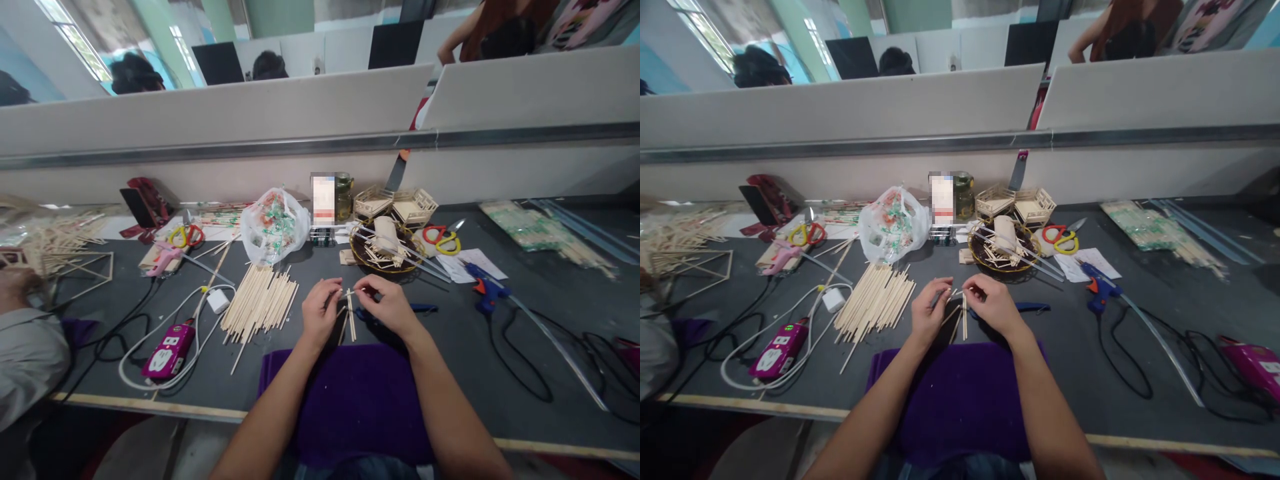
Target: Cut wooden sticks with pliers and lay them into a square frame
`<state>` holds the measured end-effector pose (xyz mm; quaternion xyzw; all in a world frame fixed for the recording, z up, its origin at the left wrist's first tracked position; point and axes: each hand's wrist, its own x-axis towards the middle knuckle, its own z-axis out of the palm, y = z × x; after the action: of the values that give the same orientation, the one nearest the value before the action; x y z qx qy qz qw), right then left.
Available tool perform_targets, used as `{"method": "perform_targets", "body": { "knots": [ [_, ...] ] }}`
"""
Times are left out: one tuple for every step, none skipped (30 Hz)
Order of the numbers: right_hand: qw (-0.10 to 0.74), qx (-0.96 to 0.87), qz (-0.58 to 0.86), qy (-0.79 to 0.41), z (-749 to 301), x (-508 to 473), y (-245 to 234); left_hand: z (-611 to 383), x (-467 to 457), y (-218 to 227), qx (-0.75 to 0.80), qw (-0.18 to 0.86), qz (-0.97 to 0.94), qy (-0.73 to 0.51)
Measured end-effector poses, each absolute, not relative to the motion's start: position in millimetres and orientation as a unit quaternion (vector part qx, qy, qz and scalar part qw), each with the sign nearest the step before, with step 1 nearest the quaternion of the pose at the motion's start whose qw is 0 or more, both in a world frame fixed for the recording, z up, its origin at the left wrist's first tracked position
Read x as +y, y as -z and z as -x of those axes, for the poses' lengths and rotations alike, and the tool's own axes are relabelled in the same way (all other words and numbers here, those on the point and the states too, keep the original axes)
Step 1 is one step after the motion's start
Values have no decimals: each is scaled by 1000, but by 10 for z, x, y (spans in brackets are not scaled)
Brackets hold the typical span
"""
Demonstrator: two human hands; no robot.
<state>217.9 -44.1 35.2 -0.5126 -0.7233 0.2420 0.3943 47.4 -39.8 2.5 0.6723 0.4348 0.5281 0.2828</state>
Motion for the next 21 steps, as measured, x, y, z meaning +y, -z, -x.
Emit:
{"method": "perform_targets", "body": {
  "knots": [
    [417,-712,499,-266,-2150,-455,-364,-486,-406,-15,431,302,-674,-518],
    [434,-702,490,-279,-2123,-466,-374,-499,-413,-3,429,323,-673,-508],
    [447,-696,486,-283,-2099,-477,-383,-510,-418,8,429,341,-672,-499],
    [453,-693,485,-282,-2077,-488,-391,-518,-424,19,429,355,-670,-491],
    [457,-692,484,-278,-2059,-498,-396,-524,-429,27,430,363,-669,-485],
    [459,-694,482,-275,-2042,-510,-399,-524,-433,33,431,369,-669,-481],
    [461,-695,477,-276,-2027,-522,-399,-521,-435,35,432,372,-668,-478],
    [465,-695,470,-281,-2016,-533,-396,-513,-434,35,434,372,-668,-477],
    [470,-693,463,-290,-2009,-542,-391,-500,-429,33,436,370,-666,-479],
    [476,-688,461,-297,-2009,-549,-385,-484,-417,29,440,367,-660,-485],
    [479,-682,464,-300,-2019,-552,-379,-465,-400,27,447,363,-651,-495],
    [480,-677,474,-294,-2040,-551,-376,-444,-376,29,455,359,-637,-508],
    [477,-675,488,-280,-2072,-546,-375,-423,-346,35,466,355,-620,-522],
    [471,-676,505,-259,-2114,-539,-377,-402,-312,49,478,351,-605,-532],
    [461,-677,523,-237,-2165,-530,-381,-383,-277,69,490,350,-593,-535],
    [448,-679,538,-219,-2221,-522,-386,-368,-244,94,500,352,-587,-531],
    [433,-682,552,-206,-2280,-515,-391,-357,-213,122,509,358,-586,-520],
    [414,-686,564,-200,-2339,-513,-394,-350,-189,149,515,367,-587,-505],
    [392,-691,575,-197,-2398,-517,-395,-348,-171,172,518,378,-588,-492],
    [365,-698,584,-197,-2455,-528,-394,-350,-161,190,520,388,-588,-483],
    [336,-708,589,-196,-2511,-546,-389,-354,-156,200,521,396,-585,-480]
  ]
}}
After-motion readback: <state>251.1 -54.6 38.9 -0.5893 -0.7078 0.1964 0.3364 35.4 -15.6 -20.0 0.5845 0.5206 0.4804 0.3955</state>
